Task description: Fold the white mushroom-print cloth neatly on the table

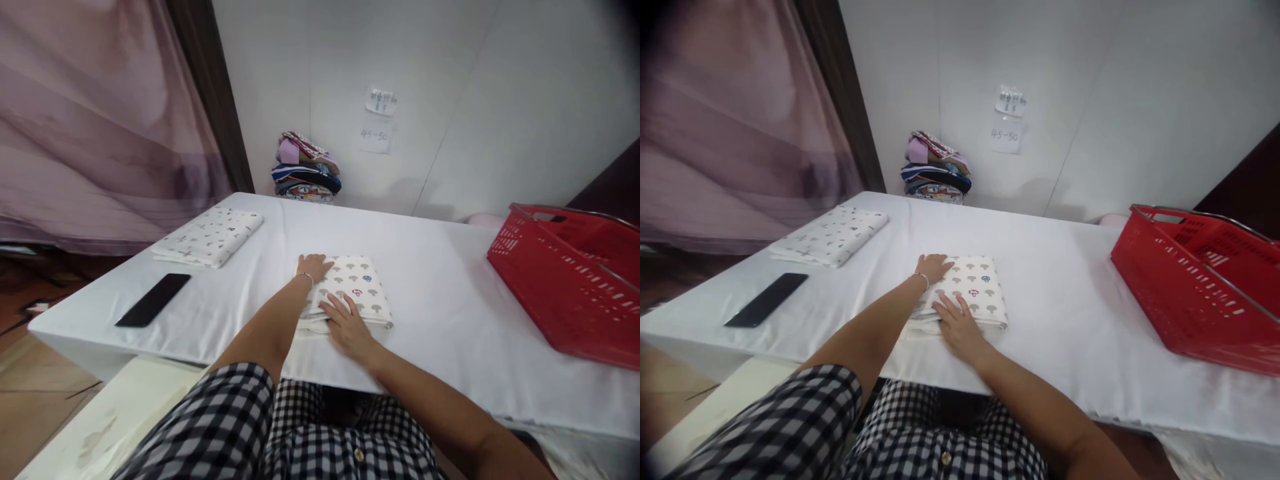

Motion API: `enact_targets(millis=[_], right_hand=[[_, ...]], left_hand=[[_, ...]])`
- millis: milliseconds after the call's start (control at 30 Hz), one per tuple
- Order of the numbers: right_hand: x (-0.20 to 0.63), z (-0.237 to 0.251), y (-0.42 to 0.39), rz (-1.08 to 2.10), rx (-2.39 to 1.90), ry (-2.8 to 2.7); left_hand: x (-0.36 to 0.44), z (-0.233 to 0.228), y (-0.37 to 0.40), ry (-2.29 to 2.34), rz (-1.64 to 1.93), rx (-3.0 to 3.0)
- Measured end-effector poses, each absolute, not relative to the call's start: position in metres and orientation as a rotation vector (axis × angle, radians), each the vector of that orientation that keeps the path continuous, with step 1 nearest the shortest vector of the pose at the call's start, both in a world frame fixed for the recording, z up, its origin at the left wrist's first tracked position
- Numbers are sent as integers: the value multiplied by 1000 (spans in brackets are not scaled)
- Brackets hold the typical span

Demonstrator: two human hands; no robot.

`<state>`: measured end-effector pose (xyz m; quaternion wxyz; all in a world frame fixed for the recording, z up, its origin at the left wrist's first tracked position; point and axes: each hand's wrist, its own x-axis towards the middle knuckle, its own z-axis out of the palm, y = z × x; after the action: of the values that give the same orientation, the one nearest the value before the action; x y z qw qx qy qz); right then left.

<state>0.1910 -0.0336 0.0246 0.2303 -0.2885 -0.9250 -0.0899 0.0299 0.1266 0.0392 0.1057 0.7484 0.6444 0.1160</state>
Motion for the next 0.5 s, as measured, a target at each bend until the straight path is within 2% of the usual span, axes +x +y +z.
enact_targets(millis=[300, 500], right_hand=[[189, 18, -39, -236, -879, -2506], [185, 14, -41, -244, -969, -2438]], left_hand=[[31, 60, 102, 1853, 383, 2254], [29, 57, 58, 1573, 323, 2424]])
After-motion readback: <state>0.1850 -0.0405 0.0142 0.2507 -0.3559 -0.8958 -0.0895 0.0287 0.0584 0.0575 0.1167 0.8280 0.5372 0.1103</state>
